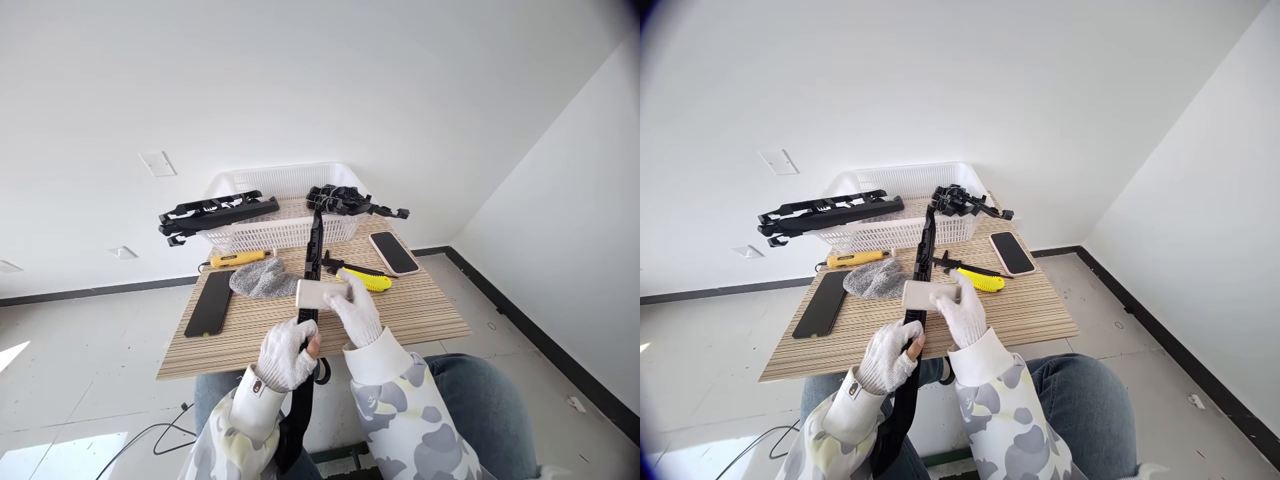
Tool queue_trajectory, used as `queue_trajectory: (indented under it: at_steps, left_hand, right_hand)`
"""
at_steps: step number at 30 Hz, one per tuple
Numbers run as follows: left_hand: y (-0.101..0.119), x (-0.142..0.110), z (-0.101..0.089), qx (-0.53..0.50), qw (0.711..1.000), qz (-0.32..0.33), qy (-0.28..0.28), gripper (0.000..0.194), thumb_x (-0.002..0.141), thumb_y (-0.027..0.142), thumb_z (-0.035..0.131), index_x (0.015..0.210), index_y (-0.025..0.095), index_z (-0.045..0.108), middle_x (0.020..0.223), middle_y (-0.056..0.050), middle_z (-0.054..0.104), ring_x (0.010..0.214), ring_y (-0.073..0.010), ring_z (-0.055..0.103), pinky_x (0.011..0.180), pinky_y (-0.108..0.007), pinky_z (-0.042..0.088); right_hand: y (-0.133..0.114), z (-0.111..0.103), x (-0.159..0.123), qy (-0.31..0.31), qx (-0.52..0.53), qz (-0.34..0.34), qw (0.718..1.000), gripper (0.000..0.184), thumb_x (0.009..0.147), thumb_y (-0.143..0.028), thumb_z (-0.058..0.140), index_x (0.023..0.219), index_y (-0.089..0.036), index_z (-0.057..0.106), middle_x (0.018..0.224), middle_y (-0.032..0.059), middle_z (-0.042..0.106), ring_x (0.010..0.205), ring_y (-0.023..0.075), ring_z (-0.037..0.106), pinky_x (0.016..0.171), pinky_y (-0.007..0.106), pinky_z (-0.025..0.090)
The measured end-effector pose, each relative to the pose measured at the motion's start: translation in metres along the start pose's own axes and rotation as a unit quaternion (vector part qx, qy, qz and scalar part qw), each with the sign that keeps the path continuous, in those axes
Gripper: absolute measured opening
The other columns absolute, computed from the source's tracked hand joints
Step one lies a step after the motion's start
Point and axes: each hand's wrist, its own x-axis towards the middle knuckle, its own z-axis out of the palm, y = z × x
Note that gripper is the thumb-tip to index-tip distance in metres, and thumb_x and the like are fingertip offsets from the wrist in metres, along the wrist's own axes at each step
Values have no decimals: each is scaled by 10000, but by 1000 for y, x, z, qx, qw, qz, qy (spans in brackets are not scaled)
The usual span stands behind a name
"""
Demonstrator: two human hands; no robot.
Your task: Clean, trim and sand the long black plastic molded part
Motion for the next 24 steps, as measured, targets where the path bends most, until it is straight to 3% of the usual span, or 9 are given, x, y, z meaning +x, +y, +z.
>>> queue_trajectory:
  at_steps: [2, 5, 6, 9, 10, 13, 17, 21, 24]
  left_hand:
    - [1, 1, -1, 0, 1000, 0, -3, 375, 962, 443, 360, 713, 235, 548, 668, -9, 544, 610, -176, 531, 598, -304, 333]
    - [2, 1, -2, -3, 1000, 2, -2, 371, 958, 447, 357, 718, 235, 542, 680, -11, 551, 615, -176, 534, 598, -302, 332]
    - [3, 1, -3, -3, 1000, 2, -1, 372, 958, 450, 354, 717, 234, 539, 680, -11, 549, 614, -175, 532, 596, -302, 330]
    - [4, 1, -4, -4, 1000, -2, -7, 379, 959, 450, 346, 701, 232, 518, 670, -10, 541, 607, -172, 522, 594, -300, 328]
    - [4, 1, -4, -5, 1000, -2, -9, 377, 958, 449, 345, 700, 232, 515, 669, -10, 539, 607, -172, 520, 595, -299, 331]
    - [3, 1, -4, -4, 1000, -2, -4, 370, 952, 448, 351, 705, 233, 524, 668, -10, 533, 609, -174, 521, 598, -299, 338]
    - [2, 1, -3, -5, 1000, -8, -10, 372, 951, 450, 363, 710, 233, 547, 673, -9, 545, 622, -176, 533, 603, -300, 342]
    - [2, 0, -3, -4, 1000, -8, -8, 392, 956, 465, 357, 730, 235, 579, 678, -12, 549, 626, -179, 537, 606, -304, 342]
    - [1, 0, -2, -5, 1000, -9, -10, 389, 955, 464, 362, 731, 236, 585, 673, -11, 547, 627, -177, 539, 606, -302, 345]
  right_hand:
    - [1, 1, 0, 45, 28, 5, 999, 703, 686, -450, 813, 1337, -247, 642, 1232, 79, 706, 1119, 288, 658, 928, 404, 546]
    - [0, 3, 1, -30, 84, -6, 996, 661, 678, -406, 798, 1304, -248, 658, 1076, 49, 731, 844, 221, 678, 694, 342, 571]
    - [-1, 4, 1, -43, 112, -4, 993, 663, 681, -401, 783, 1310, -242, 649, 987, 32, 728, 723, 186, 648, 608, 318, 548]
    - [-4, 7, 0, 27, 175, 16, 984, 684, 721, -437, 720, 1349, -195, 599, 708, -41, 630, 481, 104, 484, 442, 255, 430]
    - [-6, 8, -1, 24, 170, 24, 985, 671, 724, -443, 718, 1331, -179, 607, 644, -60, 589, 438, 90, 438, 407, 241, 385]
    - [-9, 9, -4, -45, 132, 42, 989, 627, 700, -436, 760, 1259, -173, 647, 576, -73, 555, 377, 72, 381, 345, 218, 296]
    - [-11, 9, -4, 61, 191, 59, 978, 671, 689, -520, 753, 1262, -205, 602, 586, -94, 524, 351, 59, 374, 316, 190, 262]
    - [-9, 8, -1, -54, 176, 73, 980, 607, 655, -462, 792, 1182, -208, 629, 669, -60, 587, 384, 66, 455, 331, 195, 334]
    - [-7, 8, -1, 38, 205, 58, 976, 614, 665, -491, 771, 1193, -222, 607, 671, -67, 577, 412, 71, 479, 359, 201, 378]
